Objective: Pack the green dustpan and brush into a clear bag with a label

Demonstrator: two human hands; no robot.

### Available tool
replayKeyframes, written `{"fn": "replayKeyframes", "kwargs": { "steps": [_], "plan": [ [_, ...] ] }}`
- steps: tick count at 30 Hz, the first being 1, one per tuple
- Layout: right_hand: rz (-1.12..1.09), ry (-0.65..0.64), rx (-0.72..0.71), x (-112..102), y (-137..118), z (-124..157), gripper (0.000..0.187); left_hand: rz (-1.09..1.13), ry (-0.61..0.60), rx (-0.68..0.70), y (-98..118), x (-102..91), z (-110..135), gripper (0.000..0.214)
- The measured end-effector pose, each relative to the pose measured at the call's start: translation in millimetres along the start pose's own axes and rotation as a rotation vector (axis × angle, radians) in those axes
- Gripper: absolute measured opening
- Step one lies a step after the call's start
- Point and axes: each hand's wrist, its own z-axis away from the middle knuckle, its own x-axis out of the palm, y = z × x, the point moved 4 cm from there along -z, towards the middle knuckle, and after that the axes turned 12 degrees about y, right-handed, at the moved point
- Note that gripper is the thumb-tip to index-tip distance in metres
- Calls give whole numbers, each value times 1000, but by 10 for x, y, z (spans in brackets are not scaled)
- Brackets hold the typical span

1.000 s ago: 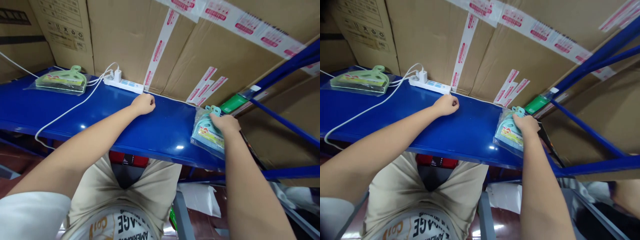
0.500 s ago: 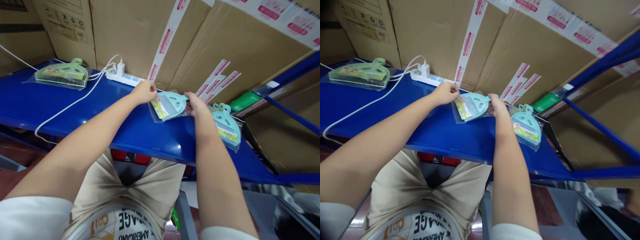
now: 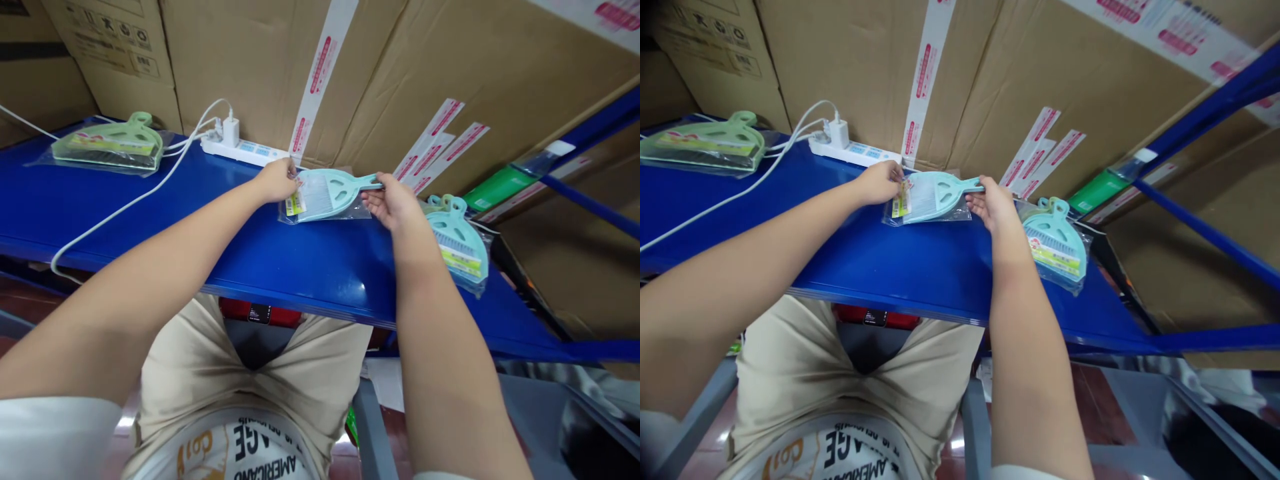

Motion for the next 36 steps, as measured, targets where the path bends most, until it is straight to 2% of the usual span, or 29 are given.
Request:
{"fn": "replayKeyframes", "kwargs": {
  "steps": [2, 4, 6, 10, 17, 22, 29, 33, 36],
  "plan": [
    [-29, 15, -20, 4, 6, -65, 26, 53, -49, -71, -55, 24, -37, 40],
    [-51, 17, -40, 15, 22, -141, 23, 126, -97, -132, -109, 25, -46, 31],
    [-74, -8, -78, 30, 39, -228, 19, 240, -107, -171, -147, -13, -25, 21],
    [-120, -92, -169, 45, 58, -369, 21, 359, -100, -209, -179, -127, 64, 20],
    [-94, -87, -216, 67, 72, -357, 28, 354, -69, -244, -142, -188, 161, 27],
    [-126, -74, -240, 115, 67, -345, 31, 369, -61, -251, -190, -171, 131, 27],
    [-156, -15, -190, 72, 0, -357, 27, 191, -49, -133, -158, -167, 86, 30],
    [-171, -26, -160, 52, -29, -314, 27, 104, -44, -143, -132, -180, 104, 31],
    [-174, -44, -148, 57, -29, -289, 27, 120, -34, -164, -143, -174, 102, 32]
  ]
}}
